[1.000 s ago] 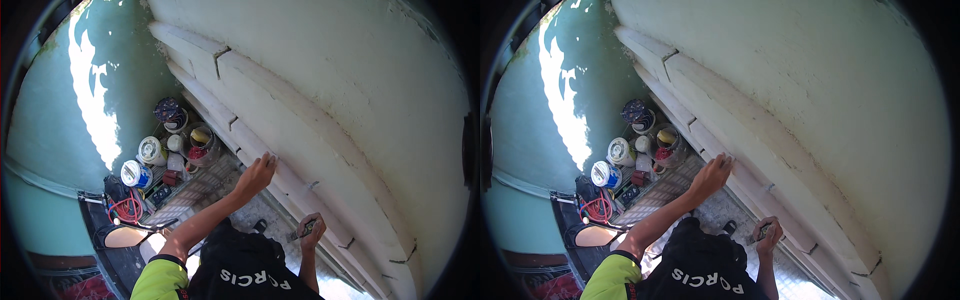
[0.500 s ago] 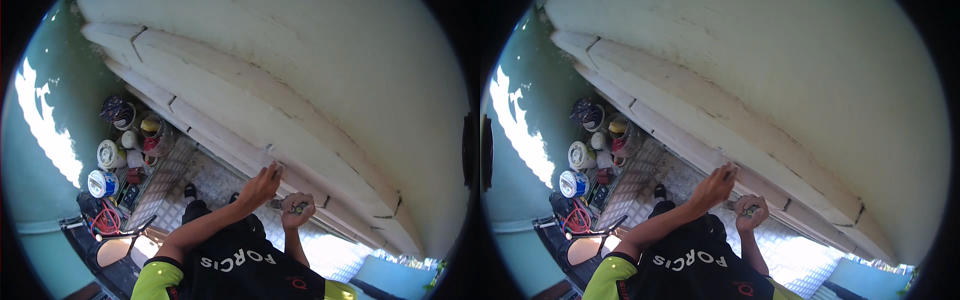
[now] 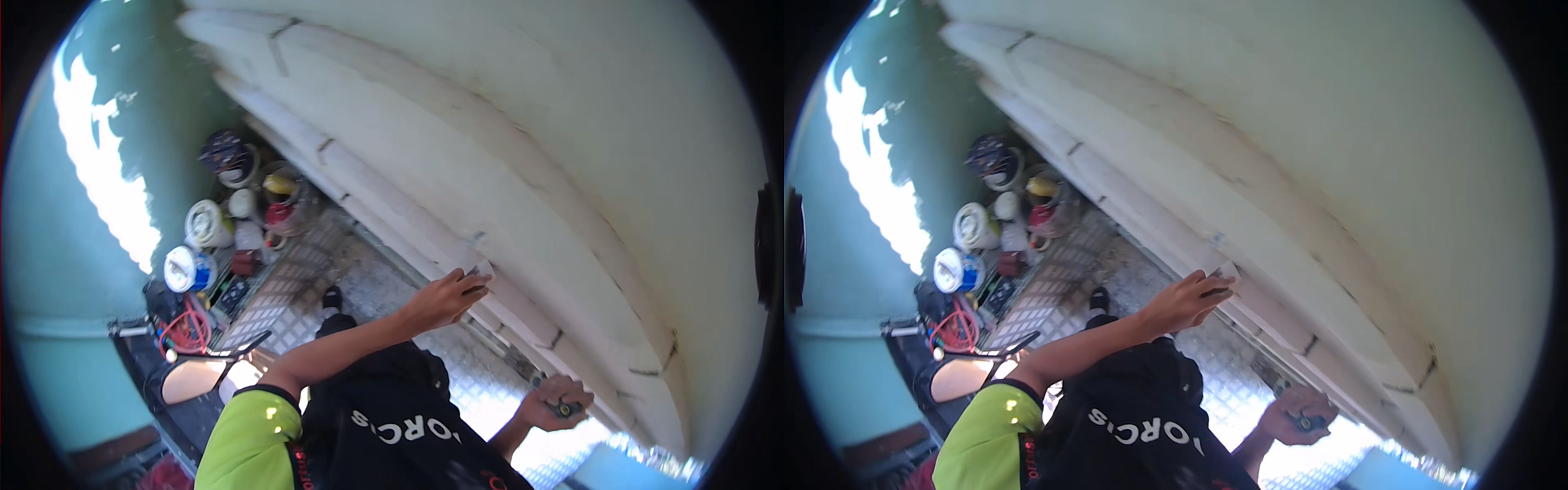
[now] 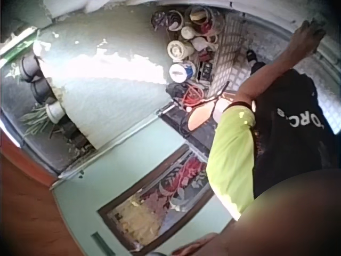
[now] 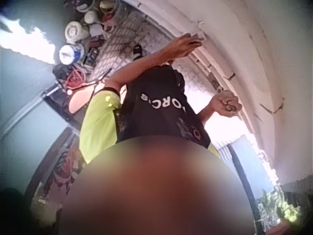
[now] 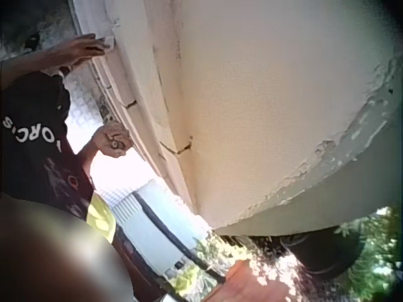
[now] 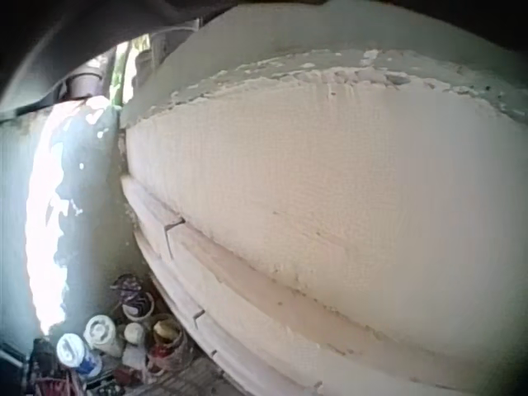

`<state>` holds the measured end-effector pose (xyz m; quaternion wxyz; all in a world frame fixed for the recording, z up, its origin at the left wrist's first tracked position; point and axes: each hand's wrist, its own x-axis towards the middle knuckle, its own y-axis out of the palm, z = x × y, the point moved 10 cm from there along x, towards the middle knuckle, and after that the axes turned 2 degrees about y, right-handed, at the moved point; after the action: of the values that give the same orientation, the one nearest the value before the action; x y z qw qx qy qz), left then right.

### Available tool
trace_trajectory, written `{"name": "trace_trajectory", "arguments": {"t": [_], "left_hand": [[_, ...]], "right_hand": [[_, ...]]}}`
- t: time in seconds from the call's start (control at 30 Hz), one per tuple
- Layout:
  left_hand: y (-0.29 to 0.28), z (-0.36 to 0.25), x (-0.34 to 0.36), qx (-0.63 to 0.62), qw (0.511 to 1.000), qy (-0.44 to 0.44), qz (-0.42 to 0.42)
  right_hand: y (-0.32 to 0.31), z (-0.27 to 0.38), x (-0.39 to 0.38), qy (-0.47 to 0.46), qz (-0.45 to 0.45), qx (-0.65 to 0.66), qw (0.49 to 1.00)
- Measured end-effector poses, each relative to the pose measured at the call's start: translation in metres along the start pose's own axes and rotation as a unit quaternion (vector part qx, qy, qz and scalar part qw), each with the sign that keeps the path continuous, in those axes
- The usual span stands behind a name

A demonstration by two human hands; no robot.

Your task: Filling and smoothing cracks in an exterior wall using filler and a putty knife.

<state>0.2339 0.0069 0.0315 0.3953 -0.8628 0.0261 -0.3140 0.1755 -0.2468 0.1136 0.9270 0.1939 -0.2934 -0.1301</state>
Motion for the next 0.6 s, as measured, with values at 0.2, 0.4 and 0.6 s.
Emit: {"name": "trace_trajectory", "arguments": {"t": [0.2, 0.4, 0.6], "left_hand": [[-0.151, 0.134, -0.052, 0.102, 0.962, -0.177, -0.183], [-0.222, 0.151, -0.131, 0.174, 0.92, -0.213, -0.278], [-0.154, 0.09, -0.177, -0.114, 0.908, -0.253, -0.314]], "right_hand": [[-0.022, -0.008, -0.015, 0.044, -0.039, 0.015, 0.998], [0.037, -0.026, -0.032, 0.056, 0.079, -0.033, 0.995], [0.165, -0.087, -0.082, 0.097, 0.348, -0.208, 0.909]]}}
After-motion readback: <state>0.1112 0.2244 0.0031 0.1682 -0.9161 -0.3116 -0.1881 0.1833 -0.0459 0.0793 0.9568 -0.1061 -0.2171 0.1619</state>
